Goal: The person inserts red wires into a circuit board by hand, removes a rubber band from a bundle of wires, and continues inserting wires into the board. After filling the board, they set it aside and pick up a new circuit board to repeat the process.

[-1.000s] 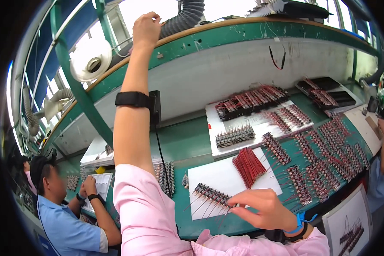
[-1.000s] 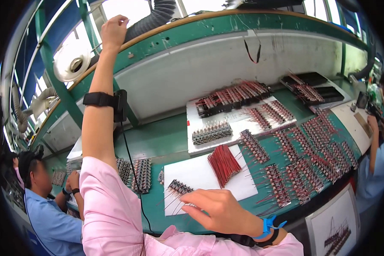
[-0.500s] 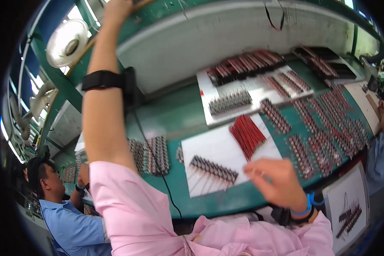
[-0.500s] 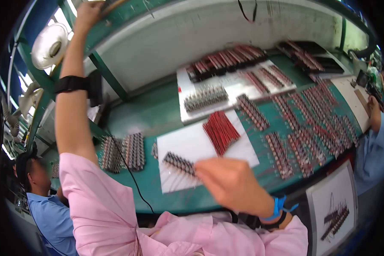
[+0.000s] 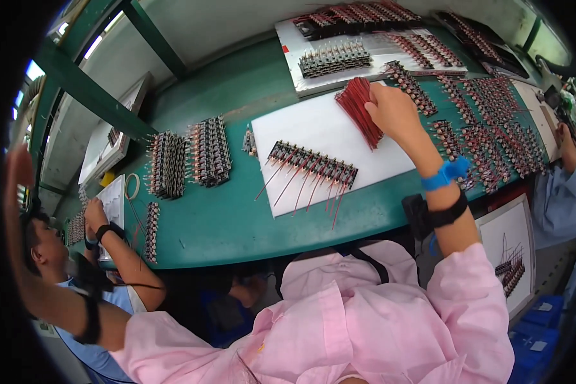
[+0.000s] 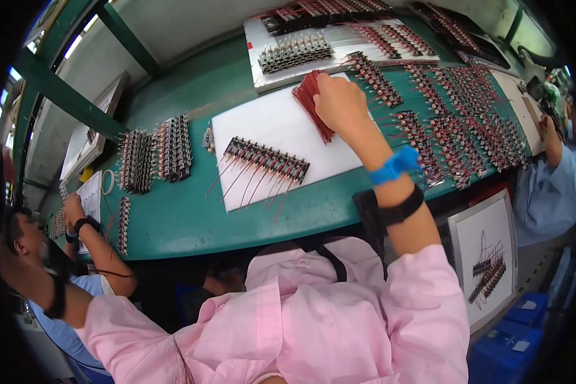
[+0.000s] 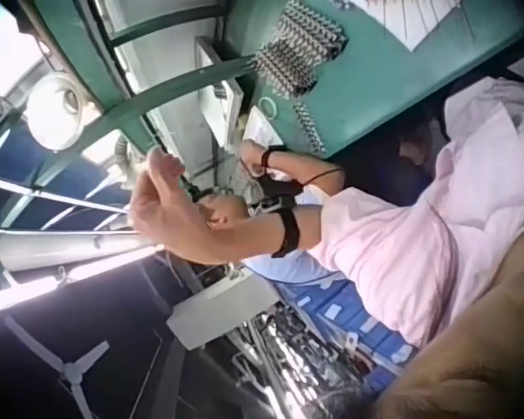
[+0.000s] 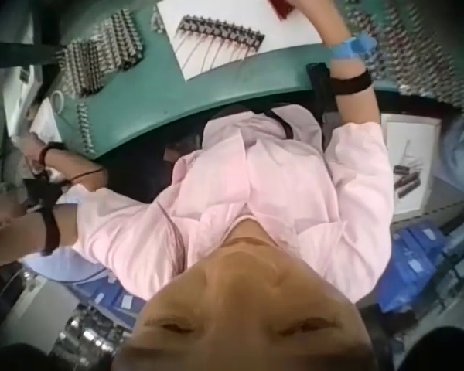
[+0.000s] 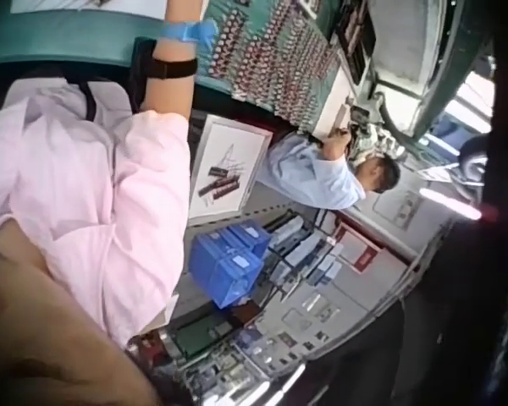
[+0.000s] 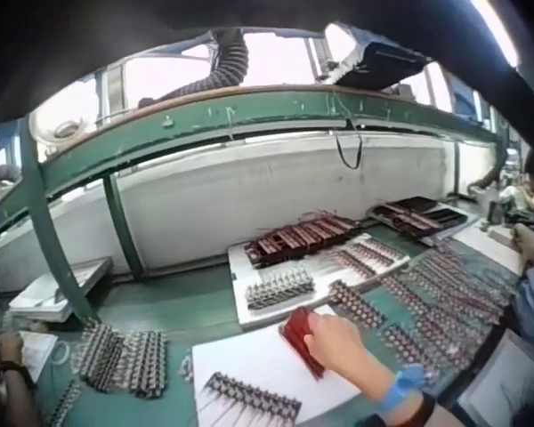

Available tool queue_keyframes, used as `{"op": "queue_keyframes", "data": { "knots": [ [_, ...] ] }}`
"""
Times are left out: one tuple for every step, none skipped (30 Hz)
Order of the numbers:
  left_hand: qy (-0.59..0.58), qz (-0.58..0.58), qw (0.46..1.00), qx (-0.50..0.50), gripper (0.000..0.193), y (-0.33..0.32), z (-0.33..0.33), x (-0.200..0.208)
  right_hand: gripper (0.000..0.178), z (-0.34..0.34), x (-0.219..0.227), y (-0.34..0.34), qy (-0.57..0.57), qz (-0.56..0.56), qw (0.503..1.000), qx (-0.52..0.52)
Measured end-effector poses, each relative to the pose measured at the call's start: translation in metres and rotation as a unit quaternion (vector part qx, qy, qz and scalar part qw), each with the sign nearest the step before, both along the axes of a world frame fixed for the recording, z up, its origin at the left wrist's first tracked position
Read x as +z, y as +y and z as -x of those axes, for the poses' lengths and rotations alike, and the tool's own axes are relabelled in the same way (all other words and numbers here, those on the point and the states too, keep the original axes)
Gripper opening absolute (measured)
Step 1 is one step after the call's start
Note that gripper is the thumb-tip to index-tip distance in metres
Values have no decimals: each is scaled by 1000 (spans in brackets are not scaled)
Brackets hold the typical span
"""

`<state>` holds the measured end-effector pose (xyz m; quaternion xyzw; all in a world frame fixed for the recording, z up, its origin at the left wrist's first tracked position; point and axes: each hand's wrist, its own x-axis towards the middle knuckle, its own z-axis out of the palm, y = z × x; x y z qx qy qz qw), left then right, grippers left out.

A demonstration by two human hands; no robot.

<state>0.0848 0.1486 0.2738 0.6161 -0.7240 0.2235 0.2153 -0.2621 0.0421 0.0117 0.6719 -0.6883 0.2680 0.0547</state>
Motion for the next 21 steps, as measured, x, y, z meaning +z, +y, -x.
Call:
{"op": "queue_keyframes", "data": {
  "knots": [
    [8,-13,1000,-16,16,12,-10,-21,23,-5,-7,-5,54,-14,998,-31],
    [24,-25,999,-40,11,16,-26,-49,23,-12,-17,-10,63,-16,997,-41],
    [33,-34,997,-55,7,24,-32,-67,22,-17,-24,-16,82,-22,996,-41],
    [41,-43,996,-72,5,29,-34,-79,21,-22,-32,-21,102,-28,993,-43],
    [64,-79,990,-96,7,35,-20,-89,20,-24,-37,-26,123,-36,991,-47],
    [87,-116,982,-119,10,39,-6,-99,20,-28,-41,-31,128,-36,990,-50],
    [91,-116,981,-123,10,37,-3,-108,18,-32,-44,-36,143,-75,986,-52],
    [64,-122,979,-151,13,35,-3,-117,17,-37,-47,-39,156,-114,980,-51],
    [36,-128,975,-179,16,32,-2,-125,15,-39,-49,-41,169,-154,972,-52],
    [40,-128,975,-177,16,31,-3,-131,15,-43,-46,-42,172,-154,972,-50],
    [49,-128,972,-190,17,28,-4,-137,14,-45,-42,-42,168,-158,972,-49],
    [58,-128,969,-203,19,26,-5,-142,15,-47,-38,-42,162,-161,972,-48],
    [67,-128,965,-217,20,22,-5,-148,16,-47,-34,-43,157,-165,973,-48],
    [68,-129,965,-218,20,18,-6,-155,16,-45,-30,-43,158,-166,972,-49],
    [77,-139,961,-227,20,11,-4,-163,16,-38,-28,-42,135,-159,976,-56],
    [85,-150,956,-238,21,4,-3,-171,16,-29,-26,-42,112,-151,980,-64],
    [92,-161,951,-249,21,-4,-1,-179,16,-20,-27,-43,88,-144,983,-73],
    [92,-160,953,-240,21,0,-4,-179,16,-21,-24,-44,88,-142,984,-64],
    [92,-168,954,-229,21,3,-7,-180,16,-20,-20,-48,66,-121,988,-70],
    [94,-180,952,-230,21,-1,-7,-185,16,-12,-19,-51,46,-103,990,-88],
    [96,-191,949,-231,21,-5,-6,-189,17,-7,-18,-54,26,-84,990,-106]
  ]
}}
